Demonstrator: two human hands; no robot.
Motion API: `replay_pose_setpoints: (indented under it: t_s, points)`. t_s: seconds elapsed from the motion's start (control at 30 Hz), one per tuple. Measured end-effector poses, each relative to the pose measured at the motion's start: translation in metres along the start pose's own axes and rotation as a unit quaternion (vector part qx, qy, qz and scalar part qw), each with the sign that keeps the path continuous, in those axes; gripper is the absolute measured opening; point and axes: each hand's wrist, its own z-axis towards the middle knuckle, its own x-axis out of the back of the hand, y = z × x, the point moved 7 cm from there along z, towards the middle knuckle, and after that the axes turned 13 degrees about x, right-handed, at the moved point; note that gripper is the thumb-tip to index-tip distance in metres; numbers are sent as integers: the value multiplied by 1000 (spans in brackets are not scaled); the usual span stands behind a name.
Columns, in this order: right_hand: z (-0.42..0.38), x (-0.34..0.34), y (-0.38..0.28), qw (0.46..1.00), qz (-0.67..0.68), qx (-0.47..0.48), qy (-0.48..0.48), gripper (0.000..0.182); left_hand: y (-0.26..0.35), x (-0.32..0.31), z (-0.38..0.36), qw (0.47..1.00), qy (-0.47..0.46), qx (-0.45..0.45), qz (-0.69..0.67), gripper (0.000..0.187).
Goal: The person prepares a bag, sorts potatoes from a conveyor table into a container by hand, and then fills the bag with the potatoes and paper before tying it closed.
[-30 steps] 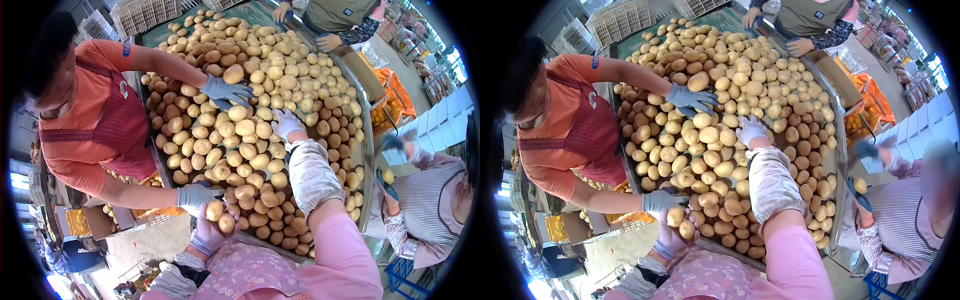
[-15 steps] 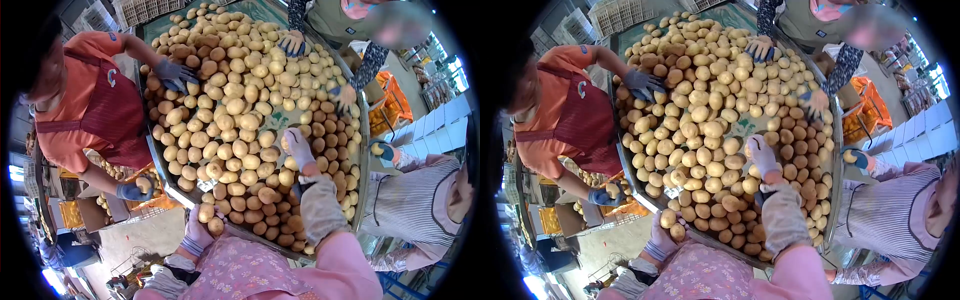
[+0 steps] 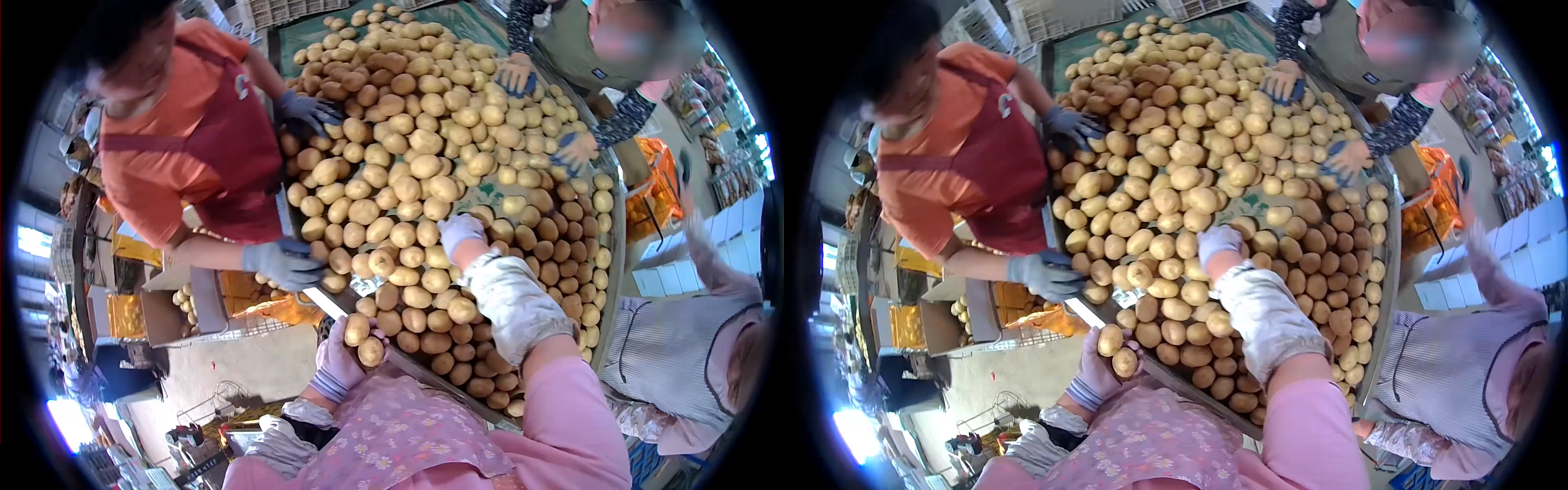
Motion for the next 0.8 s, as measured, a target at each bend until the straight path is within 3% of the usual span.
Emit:
replay_pose_setpoints:
  t_s: [0.07,0.1,0.17,0.2,0.23,0.27,0.3,0.33,0.37,0.5,0.53,0.6,0.7,0.77,0.8]
  points:
    - [-8,-8,7,995,23,12,93,43,4,19,-6,999,-20,-15,-34,72]
    - [-15,-11,10,990,55,6,131,49,9,28,-8,995,-89,-32,-33,65]
    - [-56,-5,21,910,315,29,269,48,16,52,-22,996,-18,-47,-67,65]
    - [-63,-25,15,745,624,41,232,44,22,64,-27,996,-10,-71,-58,66]
    - [-96,-10,-12,635,734,78,230,42,26,82,-25,994,-20,-87,-58,67]
    - [-125,-6,-43,492,848,57,187,41,24,81,-34,993,-40,-67,-87,66]
    - [-133,-10,-68,383,910,101,122,42,23,77,-43,990,-60,-51,-117,66]
    - [-142,-11,-84,425,879,138,167,46,25,78,-48,993,-70,-59,-75,65]
    - [-145,-14,-109,278,941,163,101,50,21,77,-50,992,-62,-62,-88,65]
    - [-143,-30,-164,154,972,176,-10,60,17,82,-56,992,-44,-73,-92,65]
    - [-150,-22,-173,166,971,170,-8,53,14,82,-55,993,-51,-66,-89,64]
    - [-153,-29,-181,453,859,214,111,44,9,80,-53,995,-49,-49,-68,65]
    - [-148,-67,-227,443,882,139,-81,36,9,95,-57,993,9,-82,-79,67]
    - [-137,-57,-254,618,732,285,34,36,36,119,-66,980,58,-164,-99,63]
    - [-124,-47,-272,613,730,302,24,42,63,127,-77,971,75,-201,-108,61]
